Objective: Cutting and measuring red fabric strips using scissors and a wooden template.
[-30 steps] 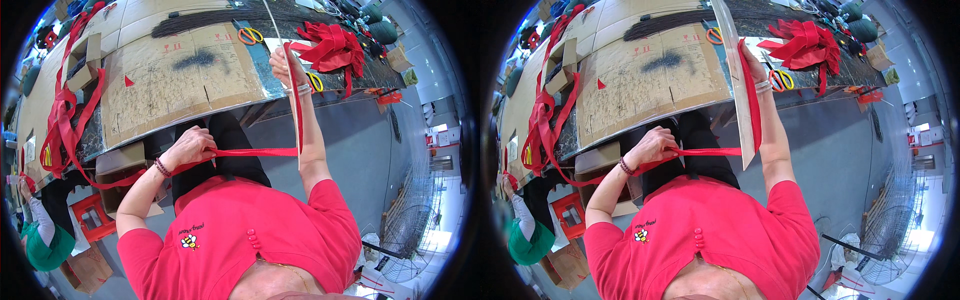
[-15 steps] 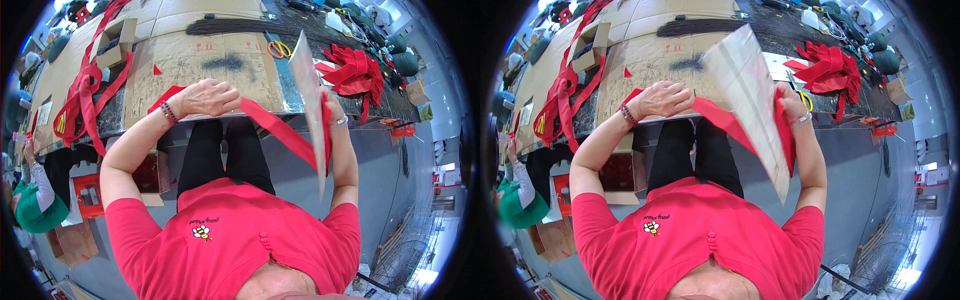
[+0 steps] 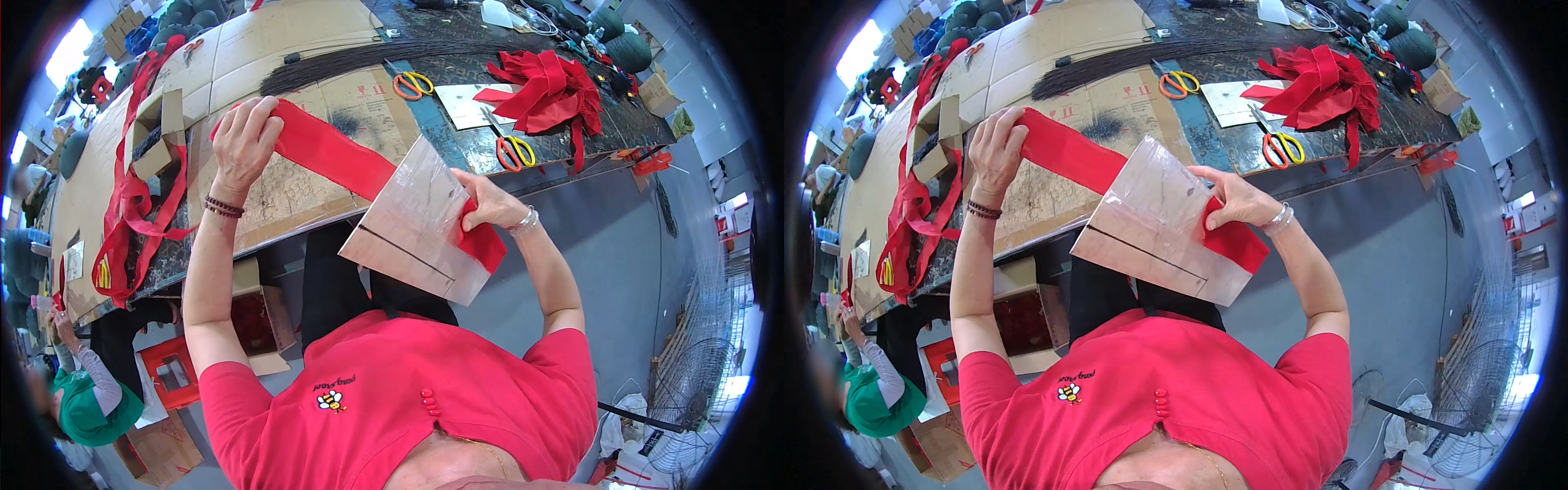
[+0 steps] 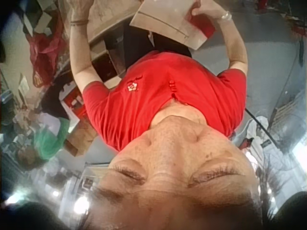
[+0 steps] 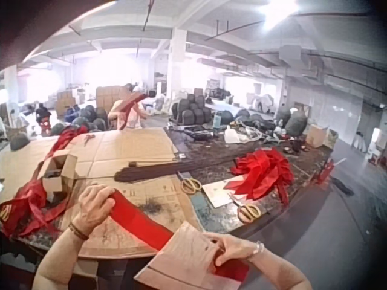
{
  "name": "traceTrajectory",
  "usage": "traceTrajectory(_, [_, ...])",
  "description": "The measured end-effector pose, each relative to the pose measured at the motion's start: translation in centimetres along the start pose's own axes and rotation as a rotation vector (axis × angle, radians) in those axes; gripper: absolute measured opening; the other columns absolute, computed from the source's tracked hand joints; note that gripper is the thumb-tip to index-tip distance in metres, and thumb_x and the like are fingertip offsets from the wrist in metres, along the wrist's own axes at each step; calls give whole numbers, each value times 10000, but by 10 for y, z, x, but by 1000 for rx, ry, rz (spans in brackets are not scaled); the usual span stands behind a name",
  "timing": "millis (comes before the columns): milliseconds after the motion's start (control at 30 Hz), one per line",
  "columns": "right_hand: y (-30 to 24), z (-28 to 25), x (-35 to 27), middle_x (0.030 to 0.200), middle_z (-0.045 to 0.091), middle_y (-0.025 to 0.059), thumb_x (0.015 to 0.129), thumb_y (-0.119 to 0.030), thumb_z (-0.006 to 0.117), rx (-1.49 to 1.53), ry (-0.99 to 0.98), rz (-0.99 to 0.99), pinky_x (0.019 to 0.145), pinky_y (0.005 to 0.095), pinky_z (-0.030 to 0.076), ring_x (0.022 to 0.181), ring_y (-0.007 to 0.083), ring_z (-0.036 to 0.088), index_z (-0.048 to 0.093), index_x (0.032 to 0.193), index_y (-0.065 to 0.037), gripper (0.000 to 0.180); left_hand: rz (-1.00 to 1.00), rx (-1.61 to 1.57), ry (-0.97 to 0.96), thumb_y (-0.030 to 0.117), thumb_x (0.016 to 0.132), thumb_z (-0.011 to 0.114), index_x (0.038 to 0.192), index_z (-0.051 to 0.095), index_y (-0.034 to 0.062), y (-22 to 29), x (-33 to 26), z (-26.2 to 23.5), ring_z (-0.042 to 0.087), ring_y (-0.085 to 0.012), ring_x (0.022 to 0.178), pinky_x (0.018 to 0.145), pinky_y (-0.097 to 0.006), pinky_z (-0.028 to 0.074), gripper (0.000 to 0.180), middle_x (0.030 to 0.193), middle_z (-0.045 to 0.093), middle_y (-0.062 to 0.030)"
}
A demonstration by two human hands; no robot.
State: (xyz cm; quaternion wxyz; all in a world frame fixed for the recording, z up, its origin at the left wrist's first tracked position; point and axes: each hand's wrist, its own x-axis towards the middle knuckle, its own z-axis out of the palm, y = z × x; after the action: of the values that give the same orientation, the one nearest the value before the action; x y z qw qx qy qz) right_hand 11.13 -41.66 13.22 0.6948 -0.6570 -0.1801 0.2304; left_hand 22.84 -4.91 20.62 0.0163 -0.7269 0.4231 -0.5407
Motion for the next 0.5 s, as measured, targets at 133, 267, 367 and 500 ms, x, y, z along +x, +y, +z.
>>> traceTrajectory(133, [5,0,3,776,662,37,642,-66,795,-163,34,117,596,215,476,668,62,595,365,1362,-2,841,-50,55,-25,126,691,591,764,528,96,-6,10,4,592,-152,851,723,-276,449,101,995,609,-16])
traceTrajectory(267, [10,6,10,772,656,24,657,-90,788,-228,64,243,600,200,455,666,45,565,492,1252,29,676,-2,53,-21,131,694,589,765,530,100,-14,13,10,586,-140,829,704,-275,436,97,997,610,-10])
traceTrajectory(367, [17,9,16,853,658,-4,667,-151,829,-142,59,248,654,201,452,747,29,550,611,1091,37,513,-42,50,-26,132,698,589,772,539,97,-18,6,11,591,-144,847,728,-277,439,96,999,612,-14])
traceTrajectory(500, [26,7,17,844,649,-9,674,-134,821,-40,56,207,643,196,443,717,30,532,603,1104,36,511,-71,37,-22,124,701,591,775,542,95,-19,-5,11,595,-150,862,737,-285,442,94,1007,615,-18])
